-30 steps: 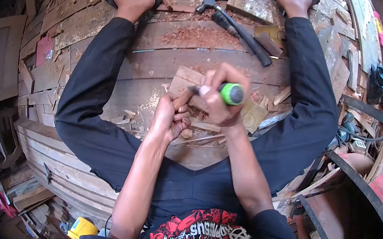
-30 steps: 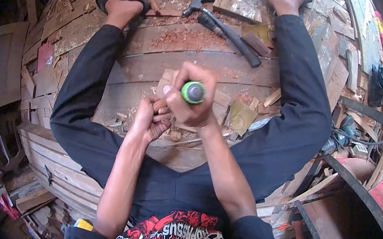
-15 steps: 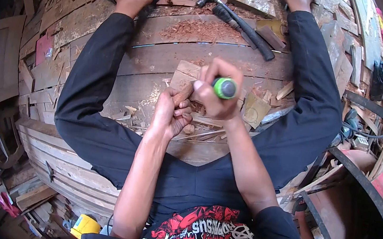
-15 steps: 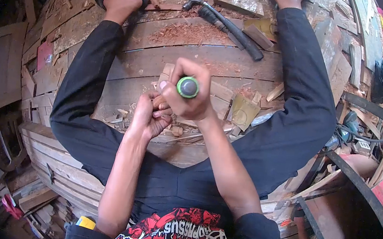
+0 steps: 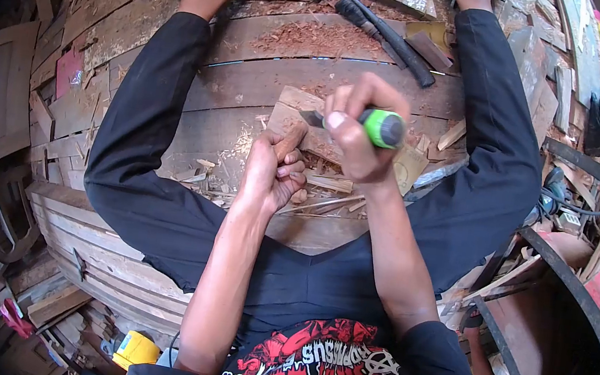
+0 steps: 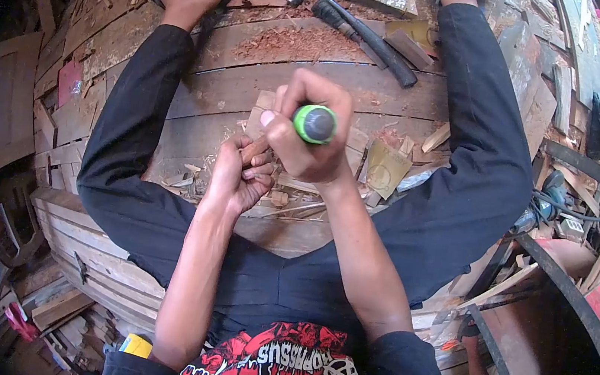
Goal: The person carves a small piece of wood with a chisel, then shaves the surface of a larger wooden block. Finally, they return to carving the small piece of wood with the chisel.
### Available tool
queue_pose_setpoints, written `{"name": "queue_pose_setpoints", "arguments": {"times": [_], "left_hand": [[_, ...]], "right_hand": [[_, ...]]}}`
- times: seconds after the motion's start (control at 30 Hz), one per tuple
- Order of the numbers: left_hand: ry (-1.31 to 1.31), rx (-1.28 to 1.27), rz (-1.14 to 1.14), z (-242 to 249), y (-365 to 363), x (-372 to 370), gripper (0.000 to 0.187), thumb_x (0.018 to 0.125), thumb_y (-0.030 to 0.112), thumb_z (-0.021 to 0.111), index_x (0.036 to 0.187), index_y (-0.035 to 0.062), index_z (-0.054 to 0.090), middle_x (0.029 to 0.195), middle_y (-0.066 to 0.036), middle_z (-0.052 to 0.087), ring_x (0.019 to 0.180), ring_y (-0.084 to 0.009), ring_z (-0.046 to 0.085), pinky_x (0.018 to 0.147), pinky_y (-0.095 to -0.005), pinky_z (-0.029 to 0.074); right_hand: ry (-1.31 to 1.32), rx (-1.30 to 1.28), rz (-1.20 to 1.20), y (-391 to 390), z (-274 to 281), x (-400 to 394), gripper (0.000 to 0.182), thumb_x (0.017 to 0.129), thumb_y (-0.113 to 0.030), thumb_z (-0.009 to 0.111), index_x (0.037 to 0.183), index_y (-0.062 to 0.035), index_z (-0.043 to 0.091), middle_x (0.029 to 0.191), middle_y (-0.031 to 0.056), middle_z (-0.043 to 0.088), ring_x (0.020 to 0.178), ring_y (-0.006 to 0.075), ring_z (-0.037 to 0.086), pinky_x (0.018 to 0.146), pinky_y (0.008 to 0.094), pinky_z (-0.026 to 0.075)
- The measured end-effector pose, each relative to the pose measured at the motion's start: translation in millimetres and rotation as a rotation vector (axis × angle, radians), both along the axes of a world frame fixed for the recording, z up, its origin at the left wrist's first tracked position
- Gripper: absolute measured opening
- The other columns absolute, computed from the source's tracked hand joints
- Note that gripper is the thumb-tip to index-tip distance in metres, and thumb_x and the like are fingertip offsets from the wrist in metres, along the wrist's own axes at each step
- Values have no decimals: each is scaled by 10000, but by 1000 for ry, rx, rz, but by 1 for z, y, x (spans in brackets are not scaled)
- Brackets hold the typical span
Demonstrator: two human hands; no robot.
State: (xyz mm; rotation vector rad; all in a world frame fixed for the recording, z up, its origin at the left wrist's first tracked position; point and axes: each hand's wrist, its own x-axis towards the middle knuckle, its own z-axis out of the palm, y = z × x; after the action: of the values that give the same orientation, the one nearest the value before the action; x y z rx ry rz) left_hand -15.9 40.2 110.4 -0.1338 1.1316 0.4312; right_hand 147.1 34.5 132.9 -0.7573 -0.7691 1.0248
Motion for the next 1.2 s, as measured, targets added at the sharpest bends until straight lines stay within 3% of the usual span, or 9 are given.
{"name": "queue_pose_setpoints", "arguments": {"times": [0.07, 0.23, 0.33, 0.43, 0.53, 0.87, 1.0, 1.1, 1.2], "left_hand": [[-5, 0, -3, -1, -1, 2, 243, 1018, 259, 368, 1049, 89, 539, 639, 42, 424, 465, -58, 337, 471, -224, 324], [-57, 10, -28, -3, 0, -4, 231, 1020, 262, 363, 991, 93, 518, 632, 39, 420, 459, -61, 331, 465, -226, 319], [23, -8, -3, 3, 1, 3, 269, 1013, 255, 361, 801, 115, 447, 634, 26, 411, 445, -62, 306, 427, -219, 307], [24, 14, -26, 2, 2, 3, 262, 1011, 252, 366, 803, 116, 449, 630, 29, 409, 442, -61, 303, 429, -217, 306], [-80, 21, -48, -6, 0, -8, 222, 1016, 264, 369, 958, 111, 520, 631, 38, 431, 462, -58, 342, 468, -225, 318], [177, 64, -174, -3, -7, 4, 209, 1035, 322, 403, 936, 149, 466, 641, 32, 409, 476, -74, 320, 470, -253, 315], [166, 89, -197, 4, -3, 10, 216, 1036, 339, 412, 939, 152, 462, 649, 31, 414, 479, -72, 322, 468, -261, 321], [184, 97, -175, -2, -6, 7, 215, 1032, 349, 421, 955, 155, 470, 651, 33, 412, 479, -73, 321, 468, -264, 326], [177, 104, -189, -5, -6, 6, 224, 1031, 355, 408, 972, 153, 484, 647, 33, 407, 482, -79, 326, 470, -268, 336]], "right_hand": [[-210, -32, -1, -3, -23, -2, 211, 815, 31, 606, 699, -57, 453, 608, -26, 481, 541, 40, 406, 480, 244, 328], [67, -17, 9, -1, 5, 4, 206, 819, 32, 606, 701, -56, 462, 613, -18, 505, 557, 38, 447, 479, 242, 345], [-51, 11, 15, 0, -8, 1, 203, 817, 31, 615, 710, -53, 464, 629, -13, 517, 572, 42, 463, 494, 239, 361], [-213, -26, 16, 8, -3, 2, 214, 820, 25, 626, 713, -53, 458, 635, -12, 515, 582, 48, 468, 512, 236, 364], [91, -38, 33, 0, 11, 8, 234, 825, 9, 640, 706, -58, 450, 642, -8, 518, 602, 47, 473, 530, 233, 362], [65, -48, 53, -3, 16, 14, 263, 820, -49, 646, 714, -72, 406, 607, -7, 440, 542, 63, 380, 494, 267, 303], [-202, -37, 65, 1, -23, -4, 259, 816, -29, 643, 712, -87, 413, 590, -4, 446, 493, 69, 375, 470, 253, 320], [138, -7, 75, 2, 19, 2, 243, 826, -36, 647, 720, -80, 433, 593, 1, 462, 493, 75, 377, 470, 257, 325], [-58, -27, 79, -1, -6, 0, 237, 829, -44, 646, 719, -79, 440, 597, -1, 456, 491, 73, 370, 471, 255, 323]]}}
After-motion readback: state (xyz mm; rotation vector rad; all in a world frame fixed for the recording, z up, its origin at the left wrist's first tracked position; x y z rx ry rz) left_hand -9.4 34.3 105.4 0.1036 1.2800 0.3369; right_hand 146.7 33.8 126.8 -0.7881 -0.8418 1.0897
